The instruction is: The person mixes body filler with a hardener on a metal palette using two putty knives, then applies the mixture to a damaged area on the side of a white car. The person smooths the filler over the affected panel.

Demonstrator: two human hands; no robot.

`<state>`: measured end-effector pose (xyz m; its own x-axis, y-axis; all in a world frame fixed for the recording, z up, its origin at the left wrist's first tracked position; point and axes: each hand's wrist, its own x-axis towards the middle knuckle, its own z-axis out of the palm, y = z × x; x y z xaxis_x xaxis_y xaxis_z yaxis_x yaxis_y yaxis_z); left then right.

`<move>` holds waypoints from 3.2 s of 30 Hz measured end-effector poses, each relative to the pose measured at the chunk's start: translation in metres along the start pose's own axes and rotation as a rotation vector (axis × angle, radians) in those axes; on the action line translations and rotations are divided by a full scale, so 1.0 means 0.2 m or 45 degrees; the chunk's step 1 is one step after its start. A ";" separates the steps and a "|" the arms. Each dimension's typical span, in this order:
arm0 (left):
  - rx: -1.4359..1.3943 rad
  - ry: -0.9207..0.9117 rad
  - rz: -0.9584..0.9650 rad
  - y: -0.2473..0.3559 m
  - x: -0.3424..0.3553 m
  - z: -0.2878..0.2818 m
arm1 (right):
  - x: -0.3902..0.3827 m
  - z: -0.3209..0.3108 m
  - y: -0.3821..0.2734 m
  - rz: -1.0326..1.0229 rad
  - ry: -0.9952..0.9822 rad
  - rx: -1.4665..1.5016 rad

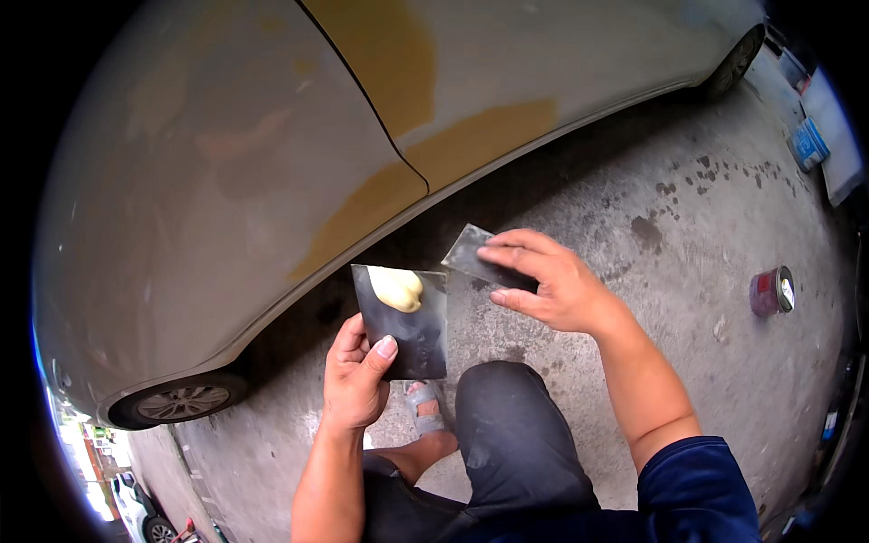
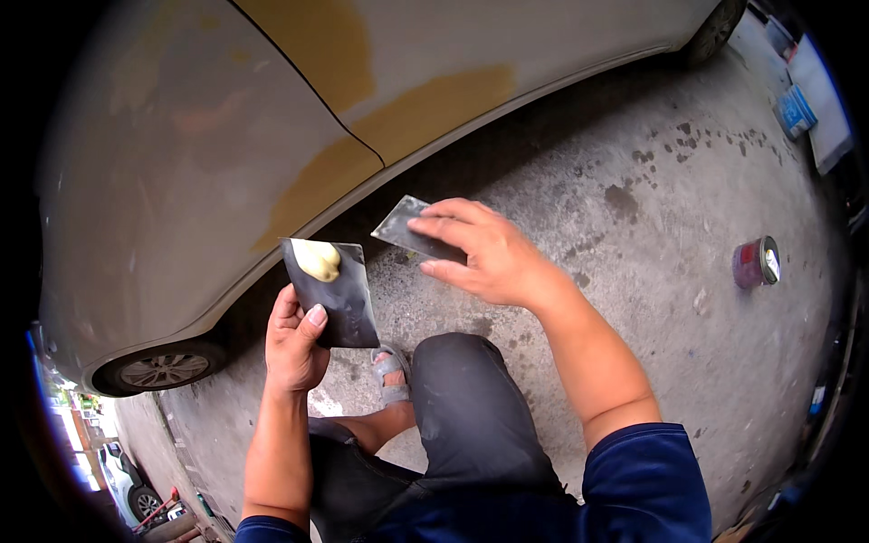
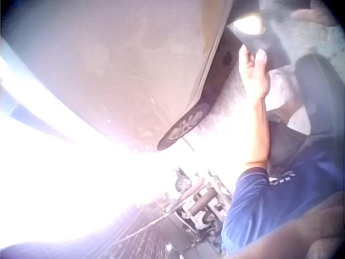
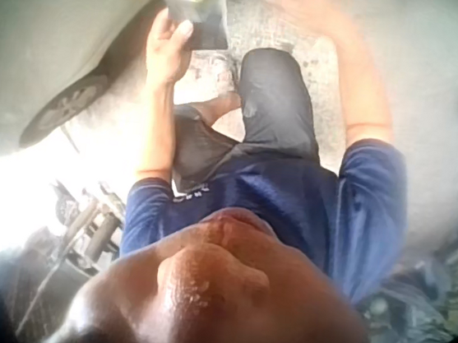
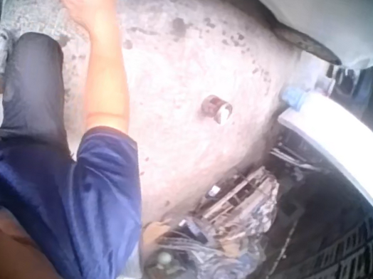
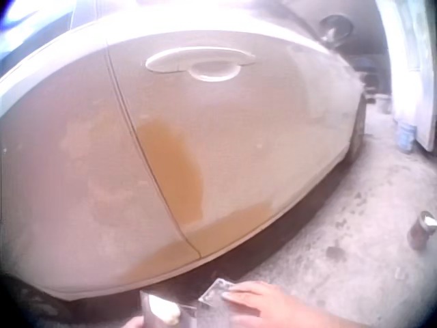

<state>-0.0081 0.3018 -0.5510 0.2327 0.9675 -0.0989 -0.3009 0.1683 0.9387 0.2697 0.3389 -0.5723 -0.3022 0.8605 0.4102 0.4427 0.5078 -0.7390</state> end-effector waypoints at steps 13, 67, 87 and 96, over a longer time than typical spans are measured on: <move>-0.007 0.063 0.131 -0.06 0.12 0.06 | 0.04 0.25 -0.17 -0.240 0.299 -0.499; 0.486 0.265 0.078 -0.11 0.18 -0.43 | 0.45 0.59 0.62 0.013 0.662 -0.898; 0.492 0.266 0.037 -0.11 0.18 -0.41 | 0.53 0.54 0.50 -0.094 0.779 -0.891; 0.510 0.264 0.050 -0.10 0.19 -0.42 | 0.54 0.61 0.56 -0.060 0.751 -0.884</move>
<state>-0.0712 0.3509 -0.6018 0.0259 0.9959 -0.0862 0.0855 0.0837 0.9928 0.1847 0.4839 -0.6759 0.0635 0.6229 0.7797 0.9071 0.2898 -0.3054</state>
